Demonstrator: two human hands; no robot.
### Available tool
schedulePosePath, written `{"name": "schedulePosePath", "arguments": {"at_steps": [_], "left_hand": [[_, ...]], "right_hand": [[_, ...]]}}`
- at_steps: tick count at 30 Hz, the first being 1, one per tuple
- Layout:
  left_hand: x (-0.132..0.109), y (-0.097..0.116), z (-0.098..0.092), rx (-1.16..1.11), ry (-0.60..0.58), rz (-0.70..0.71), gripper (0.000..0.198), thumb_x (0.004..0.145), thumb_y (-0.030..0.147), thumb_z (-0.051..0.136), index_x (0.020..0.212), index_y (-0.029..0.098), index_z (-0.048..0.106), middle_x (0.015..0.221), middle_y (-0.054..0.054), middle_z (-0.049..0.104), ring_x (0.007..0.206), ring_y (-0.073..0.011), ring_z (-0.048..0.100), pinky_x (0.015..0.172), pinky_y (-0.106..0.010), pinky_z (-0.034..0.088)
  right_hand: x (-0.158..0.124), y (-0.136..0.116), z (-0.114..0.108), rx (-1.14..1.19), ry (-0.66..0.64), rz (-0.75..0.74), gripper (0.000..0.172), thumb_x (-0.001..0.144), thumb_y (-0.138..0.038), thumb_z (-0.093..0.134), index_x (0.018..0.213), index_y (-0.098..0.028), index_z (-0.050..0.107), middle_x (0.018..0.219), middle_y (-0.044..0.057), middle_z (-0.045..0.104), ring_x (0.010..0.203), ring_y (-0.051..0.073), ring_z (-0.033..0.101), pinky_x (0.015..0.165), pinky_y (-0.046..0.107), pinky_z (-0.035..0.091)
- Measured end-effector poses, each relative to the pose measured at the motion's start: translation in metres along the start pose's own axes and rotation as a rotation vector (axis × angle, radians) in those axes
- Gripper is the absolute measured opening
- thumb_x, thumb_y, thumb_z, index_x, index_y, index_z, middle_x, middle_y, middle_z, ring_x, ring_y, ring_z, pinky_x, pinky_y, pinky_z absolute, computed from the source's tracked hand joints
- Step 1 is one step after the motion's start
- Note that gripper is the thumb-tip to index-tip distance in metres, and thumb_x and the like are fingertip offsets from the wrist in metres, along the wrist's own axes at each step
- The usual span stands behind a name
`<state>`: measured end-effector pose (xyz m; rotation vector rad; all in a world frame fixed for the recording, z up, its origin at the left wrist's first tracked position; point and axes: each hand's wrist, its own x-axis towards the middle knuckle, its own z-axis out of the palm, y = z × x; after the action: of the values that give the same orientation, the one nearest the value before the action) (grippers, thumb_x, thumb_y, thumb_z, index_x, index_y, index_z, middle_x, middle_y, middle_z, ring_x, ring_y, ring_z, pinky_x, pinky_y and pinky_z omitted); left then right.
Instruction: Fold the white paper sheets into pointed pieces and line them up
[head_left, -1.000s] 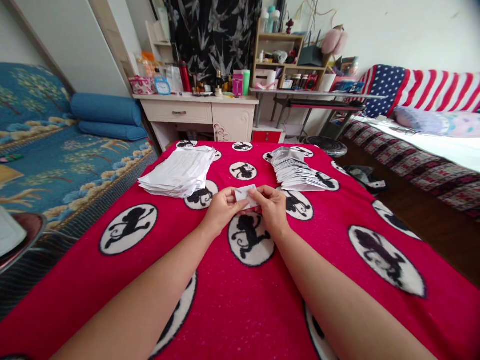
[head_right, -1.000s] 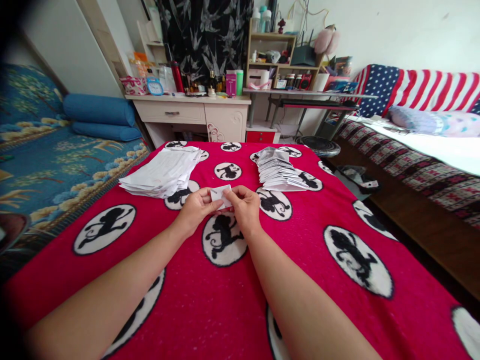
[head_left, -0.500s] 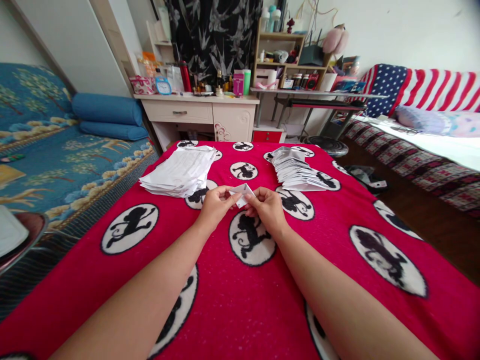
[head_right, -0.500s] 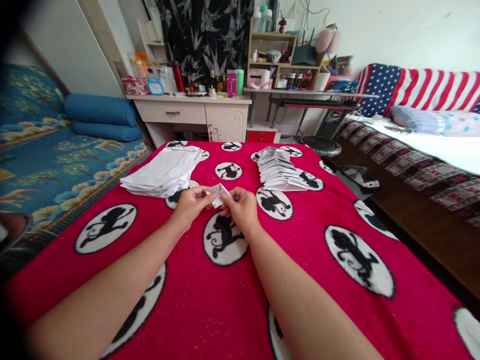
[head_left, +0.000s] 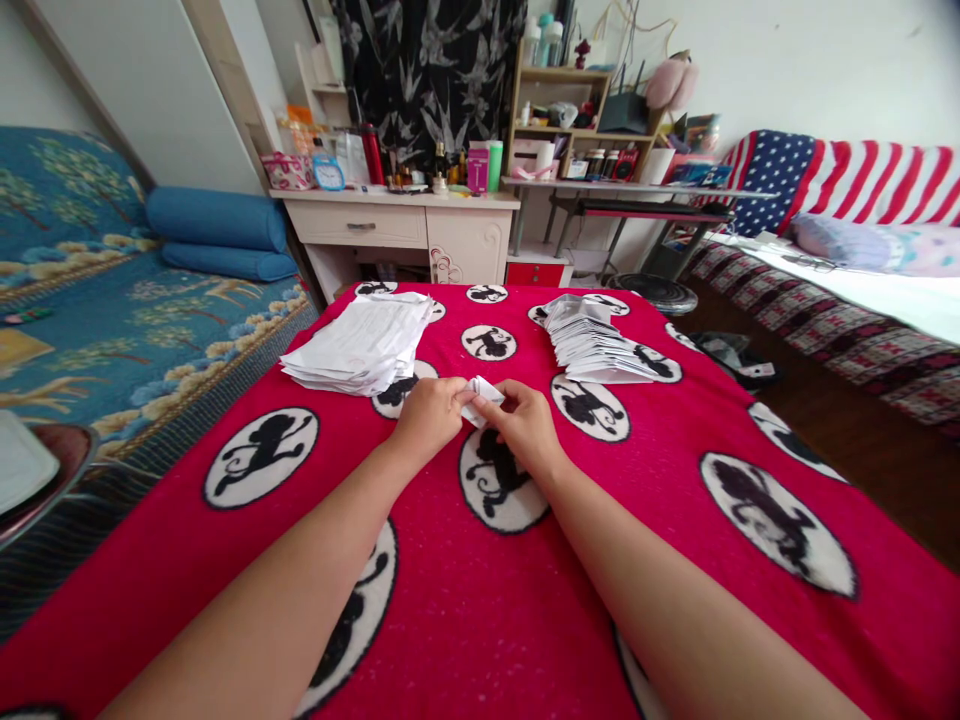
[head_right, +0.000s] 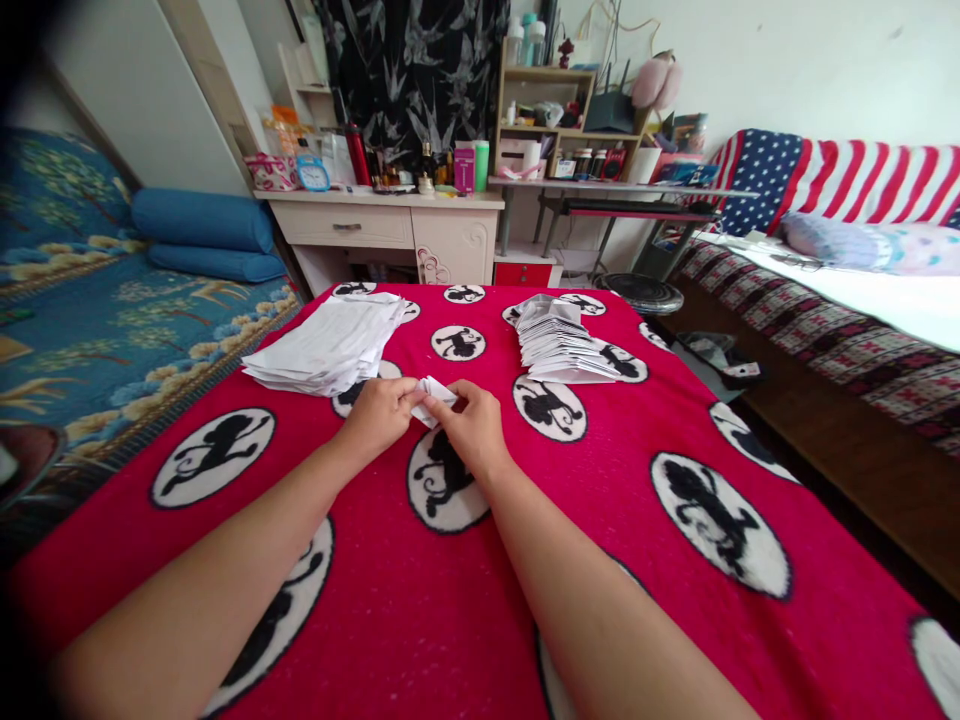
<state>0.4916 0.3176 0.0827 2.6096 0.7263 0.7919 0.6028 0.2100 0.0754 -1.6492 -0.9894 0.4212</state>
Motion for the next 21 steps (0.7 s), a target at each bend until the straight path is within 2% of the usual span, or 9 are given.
{"name": "schedulePosePath", "arguments": {"at_steps": [3, 5, 8, 10, 15, 21], "left_hand": [[-0.002, 0.001, -0.001, 0.059, 0.038, 0.010, 0.034, 0.087, 0.037, 0.054, 0.060, 0.018, 0.062, 0.053, -0.003, 0.059, 0.053, -0.0152, 0.049, 0.054, -0.029, 0.025], [-0.003, 0.002, -0.001, 0.002, 0.085, 0.015, 0.035, 0.088, 0.042, 0.055, 0.065, 0.018, 0.066, 0.059, -0.003, 0.064, 0.056, -0.0150, 0.053, 0.056, -0.028, 0.031], [-0.003, 0.001, 0.001, -0.154, 0.171, 0.064, 0.026, 0.090, 0.037, 0.054, 0.087, 0.019, 0.072, 0.081, -0.005, 0.071, 0.073, -0.0158, 0.062, 0.068, -0.026, 0.041], [-0.002, 0.000, 0.002, -0.201, 0.215, 0.081, 0.023, 0.090, 0.033, 0.054, 0.094, 0.019, 0.072, 0.087, -0.005, 0.071, 0.080, -0.0161, 0.063, 0.073, -0.026, 0.044], [-0.004, -0.002, 0.003, -0.143, 0.204, 0.078, 0.020, 0.088, 0.031, 0.058, 0.091, 0.021, 0.074, 0.081, -0.003, 0.068, 0.076, -0.0155, 0.062, 0.071, -0.026, 0.046], [-0.005, 0.001, 0.006, -0.082, 0.258, 0.108, 0.015, 0.085, 0.029, 0.062, 0.092, 0.021, 0.073, 0.088, -0.004, 0.065, 0.087, -0.0188, 0.060, 0.080, -0.031, 0.048]], "right_hand": [[0.004, 0.006, -0.005, 0.066, 0.011, -0.101, 0.025, 0.073, -0.038, 0.069, 0.071, -0.014, 0.067, 0.058, -0.002, 0.059, 0.052, 0.010, 0.048, 0.048, 0.022, 0.034], [0.006, 0.009, -0.008, 0.106, 0.010, -0.121, 0.023, 0.074, -0.036, 0.068, 0.069, -0.014, 0.067, 0.060, -0.001, 0.060, 0.056, 0.011, 0.049, 0.053, 0.022, 0.037], [0.009, 0.013, -0.010, 0.082, 0.015, -0.144, 0.021, 0.076, -0.034, 0.066, 0.072, -0.014, 0.069, 0.063, 0.000, 0.062, 0.059, 0.013, 0.051, 0.058, 0.024, 0.040], [0.009, 0.013, -0.010, -0.015, 0.062, -0.179, 0.019, 0.077, -0.034, 0.066, 0.075, -0.015, 0.070, 0.067, 0.001, 0.064, 0.063, 0.014, 0.053, 0.061, 0.025, 0.041], [0.006, 0.009, -0.012, -0.240, 0.212, -0.316, 0.017, 0.083, -0.035, 0.063, 0.086, -0.022, 0.074, 0.087, 0.005, 0.070, 0.084, 0.020, 0.060, 0.078, 0.031, 0.045], [0.005, 0.009, -0.010, -0.274, 0.150, -0.359, 0.016, 0.086, -0.027, 0.061, 0.093, -0.023, 0.075, 0.086, 0.005, 0.069, 0.085, 0.020, 0.061, 0.078, 0.032, 0.046]]}}
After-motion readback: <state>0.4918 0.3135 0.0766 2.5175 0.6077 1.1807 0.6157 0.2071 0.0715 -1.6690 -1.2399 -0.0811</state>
